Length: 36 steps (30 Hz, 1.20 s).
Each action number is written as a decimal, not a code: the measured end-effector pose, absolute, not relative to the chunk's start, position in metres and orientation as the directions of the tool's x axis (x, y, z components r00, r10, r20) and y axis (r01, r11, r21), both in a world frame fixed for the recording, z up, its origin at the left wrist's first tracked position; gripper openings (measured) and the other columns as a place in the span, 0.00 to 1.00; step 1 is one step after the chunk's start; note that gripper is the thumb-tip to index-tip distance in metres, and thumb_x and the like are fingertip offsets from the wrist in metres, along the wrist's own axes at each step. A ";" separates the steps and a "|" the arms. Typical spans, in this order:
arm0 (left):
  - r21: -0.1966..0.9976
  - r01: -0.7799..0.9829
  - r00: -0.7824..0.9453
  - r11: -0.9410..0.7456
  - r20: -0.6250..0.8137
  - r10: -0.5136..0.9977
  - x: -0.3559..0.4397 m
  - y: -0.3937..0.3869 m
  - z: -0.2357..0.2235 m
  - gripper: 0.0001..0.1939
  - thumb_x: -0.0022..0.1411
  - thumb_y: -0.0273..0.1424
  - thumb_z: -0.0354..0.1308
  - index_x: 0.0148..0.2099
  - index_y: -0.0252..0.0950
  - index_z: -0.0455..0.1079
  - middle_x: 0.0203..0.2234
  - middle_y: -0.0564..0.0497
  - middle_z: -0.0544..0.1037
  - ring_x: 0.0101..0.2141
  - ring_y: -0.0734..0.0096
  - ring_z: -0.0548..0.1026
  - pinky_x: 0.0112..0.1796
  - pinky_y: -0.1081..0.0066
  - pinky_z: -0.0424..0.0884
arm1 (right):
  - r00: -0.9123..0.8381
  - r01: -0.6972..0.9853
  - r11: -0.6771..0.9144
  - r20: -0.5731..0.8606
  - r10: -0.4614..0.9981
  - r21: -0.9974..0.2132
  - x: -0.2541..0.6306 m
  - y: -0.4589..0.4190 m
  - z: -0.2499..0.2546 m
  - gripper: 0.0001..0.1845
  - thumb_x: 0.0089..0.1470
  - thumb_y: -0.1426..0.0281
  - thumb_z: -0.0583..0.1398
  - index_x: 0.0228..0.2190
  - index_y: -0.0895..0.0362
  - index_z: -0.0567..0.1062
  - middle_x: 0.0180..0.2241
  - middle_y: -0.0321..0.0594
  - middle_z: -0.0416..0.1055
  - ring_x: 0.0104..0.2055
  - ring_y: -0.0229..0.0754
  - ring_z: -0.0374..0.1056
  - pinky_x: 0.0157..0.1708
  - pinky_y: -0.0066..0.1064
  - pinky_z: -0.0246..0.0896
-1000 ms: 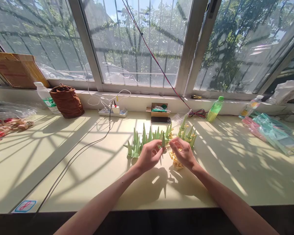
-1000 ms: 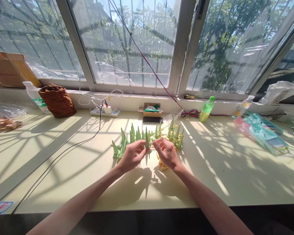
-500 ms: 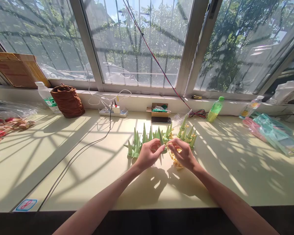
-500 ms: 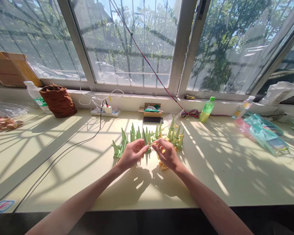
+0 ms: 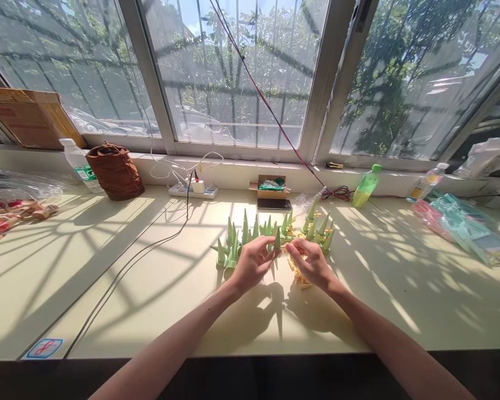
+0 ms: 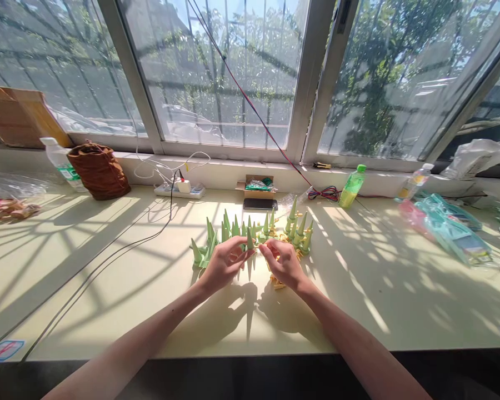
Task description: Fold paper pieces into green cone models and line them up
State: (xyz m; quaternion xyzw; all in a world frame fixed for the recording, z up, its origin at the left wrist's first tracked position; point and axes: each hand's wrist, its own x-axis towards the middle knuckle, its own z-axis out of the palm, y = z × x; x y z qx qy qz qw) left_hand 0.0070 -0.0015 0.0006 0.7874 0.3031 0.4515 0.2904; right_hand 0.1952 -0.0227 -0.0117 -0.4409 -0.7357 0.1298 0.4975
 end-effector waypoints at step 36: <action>0.790 0.188 0.368 -0.584 0.494 0.788 0.009 -0.003 -0.001 0.17 0.66 0.37 0.54 0.53 0.35 0.61 0.43 0.44 0.73 0.19 0.80 0.70 0.18 0.77 0.68 | -0.073 0.472 0.553 0.595 0.800 -0.687 0.194 -0.024 -0.010 0.17 0.63 0.63 0.54 0.24 0.56 0.65 0.20 0.33 0.61 0.22 0.35 0.59 0.24 0.28 0.56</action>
